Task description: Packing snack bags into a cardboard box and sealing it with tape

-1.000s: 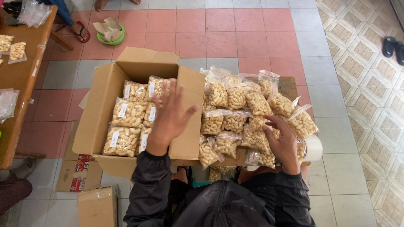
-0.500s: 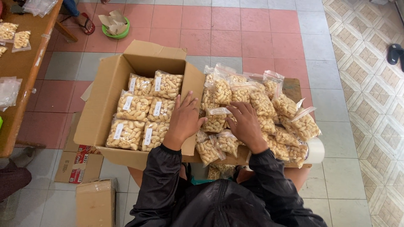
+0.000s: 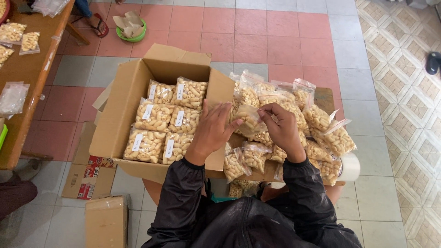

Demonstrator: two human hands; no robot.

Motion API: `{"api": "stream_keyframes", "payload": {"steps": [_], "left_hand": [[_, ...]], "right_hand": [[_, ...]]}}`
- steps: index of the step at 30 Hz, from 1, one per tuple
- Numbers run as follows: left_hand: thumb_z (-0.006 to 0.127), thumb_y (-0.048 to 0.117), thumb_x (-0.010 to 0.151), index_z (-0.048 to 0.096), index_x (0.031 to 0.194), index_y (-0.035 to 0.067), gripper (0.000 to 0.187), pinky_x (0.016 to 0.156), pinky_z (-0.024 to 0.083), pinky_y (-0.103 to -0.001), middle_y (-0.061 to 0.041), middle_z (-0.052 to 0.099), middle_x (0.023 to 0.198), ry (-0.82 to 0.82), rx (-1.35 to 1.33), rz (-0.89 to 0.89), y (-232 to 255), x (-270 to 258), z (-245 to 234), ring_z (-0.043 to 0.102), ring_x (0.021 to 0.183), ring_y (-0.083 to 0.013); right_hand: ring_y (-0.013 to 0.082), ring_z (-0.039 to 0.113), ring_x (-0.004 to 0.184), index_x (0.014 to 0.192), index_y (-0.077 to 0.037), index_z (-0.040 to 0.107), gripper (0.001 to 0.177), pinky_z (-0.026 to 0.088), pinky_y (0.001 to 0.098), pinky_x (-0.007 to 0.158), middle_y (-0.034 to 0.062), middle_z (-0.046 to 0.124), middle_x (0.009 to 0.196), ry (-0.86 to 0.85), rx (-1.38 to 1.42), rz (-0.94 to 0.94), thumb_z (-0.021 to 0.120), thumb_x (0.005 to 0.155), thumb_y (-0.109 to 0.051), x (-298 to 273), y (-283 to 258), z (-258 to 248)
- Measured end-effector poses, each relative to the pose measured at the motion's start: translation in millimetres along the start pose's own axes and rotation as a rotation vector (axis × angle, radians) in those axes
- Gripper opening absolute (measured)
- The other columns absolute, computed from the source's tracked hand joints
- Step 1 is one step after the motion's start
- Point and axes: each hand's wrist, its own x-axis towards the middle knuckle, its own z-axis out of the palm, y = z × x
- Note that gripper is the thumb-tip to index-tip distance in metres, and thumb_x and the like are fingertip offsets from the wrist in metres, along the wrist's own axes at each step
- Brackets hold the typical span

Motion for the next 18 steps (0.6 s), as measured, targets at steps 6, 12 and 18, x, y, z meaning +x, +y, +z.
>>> {"api": "stream_keyframes", "payload": {"steps": [6,12,18], "left_hand": [[0.066,0.032,0.095,0.059,0.125,0.014,0.036,0.089,0.050,-0.048,-0.015,0.066,0.095,0.044,-0.644,-0.004,19,-3,-12,0.068,0.095,-0.0284],[0.059,0.025,0.100,0.061,0.095,0.011,0.015,0.078,0.051,-0.034,-0.004,0.059,0.073,0.191,-0.873,-0.150,16,-2,-18,0.049,0.084,-0.0073],[0.060,0.022,0.097,0.061,0.090,0.010,0.013,0.070,0.050,-0.034,-0.007,0.054,0.065,0.228,-0.779,-0.171,-5,0,1,0.051,0.073,-0.0099]], "right_hand": [[0.0135,0.066,0.069,0.098,-0.002,0.069,0.006,0.053,0.0267,0.076,0.0084,0.065,0.070,-0.011,0.415,0.060,0.068,0.093,-0.004,5,-18,8],[0.0140,0.067,0.086,0.117,0.006,0.062,0.030,0.054,0.0262,0.079,0.0105,0.068,0.092,0.144,0.749,0.137,0.068,0.090,-0.007,4,-28,27],[0.0179,0.070,0.091,0.111,0.010,0.065,0.022,0.057,0.0282,0.077,0.0126,0.070,0.098,0.222,0.944,0.272,0.062,0.095,-0.005,-4,10,41]]}}
